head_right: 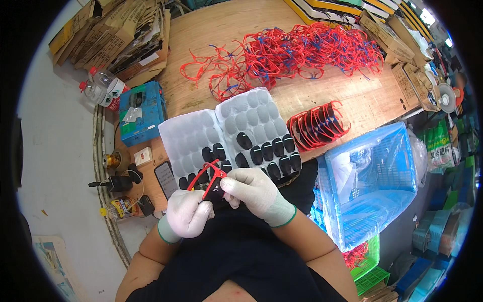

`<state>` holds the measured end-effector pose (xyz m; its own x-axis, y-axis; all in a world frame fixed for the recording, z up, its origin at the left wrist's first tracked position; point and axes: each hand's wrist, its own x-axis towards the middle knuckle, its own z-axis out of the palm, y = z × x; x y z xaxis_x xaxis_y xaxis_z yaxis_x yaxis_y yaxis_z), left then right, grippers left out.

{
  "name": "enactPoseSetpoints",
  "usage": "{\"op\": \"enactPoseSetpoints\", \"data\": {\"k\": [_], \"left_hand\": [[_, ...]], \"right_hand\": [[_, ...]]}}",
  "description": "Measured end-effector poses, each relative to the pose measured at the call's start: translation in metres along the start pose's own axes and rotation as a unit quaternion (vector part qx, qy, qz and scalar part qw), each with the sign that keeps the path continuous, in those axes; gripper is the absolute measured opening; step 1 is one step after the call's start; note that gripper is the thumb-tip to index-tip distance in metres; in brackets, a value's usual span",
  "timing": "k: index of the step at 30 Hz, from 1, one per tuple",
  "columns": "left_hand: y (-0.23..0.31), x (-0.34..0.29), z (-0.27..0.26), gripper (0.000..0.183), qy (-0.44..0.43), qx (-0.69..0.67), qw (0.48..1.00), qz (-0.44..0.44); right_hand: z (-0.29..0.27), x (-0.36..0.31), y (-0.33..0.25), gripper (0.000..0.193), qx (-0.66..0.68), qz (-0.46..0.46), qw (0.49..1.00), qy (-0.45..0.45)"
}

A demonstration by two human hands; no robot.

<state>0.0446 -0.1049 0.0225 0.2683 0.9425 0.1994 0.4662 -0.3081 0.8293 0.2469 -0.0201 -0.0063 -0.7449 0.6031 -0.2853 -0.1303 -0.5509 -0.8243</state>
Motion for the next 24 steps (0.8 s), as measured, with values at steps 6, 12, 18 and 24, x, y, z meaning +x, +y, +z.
{"op": "enactPoseSetpoints", "data": {"k": [6, 12, 18, 24], "left_hand": [[-0.001, 0.002, -0.003, 0.014, -0.003, -0.113, 0.987, -0.112], [0.016, 0.012, -0.001, 0.033, 0.002, -0.157, 0.974, -0.162], [0.019, 0.007, 0.008, 0.031, 0.066, 0.029, 0.997, -0.014], [0.026, 0.008, 0.006, 0.032, 0.087, 0.086, 0.992, 0.037]], "right_hand": [[0.008, -0.007, -0.002, 0.019, -0.040, -0.062, 0.997, 0.009], [0.015, -0.012, -0.014, 0.015, -0.082, -0.067, 0.994, 0.016], [0.012, -0.012, -0.021, 0.017, -0.138, -0.033, 0.989, -0.027], [0.007, -0.010, -0.018, 0.015, -0.187, -0.085, 0.977, -0.060]]}}
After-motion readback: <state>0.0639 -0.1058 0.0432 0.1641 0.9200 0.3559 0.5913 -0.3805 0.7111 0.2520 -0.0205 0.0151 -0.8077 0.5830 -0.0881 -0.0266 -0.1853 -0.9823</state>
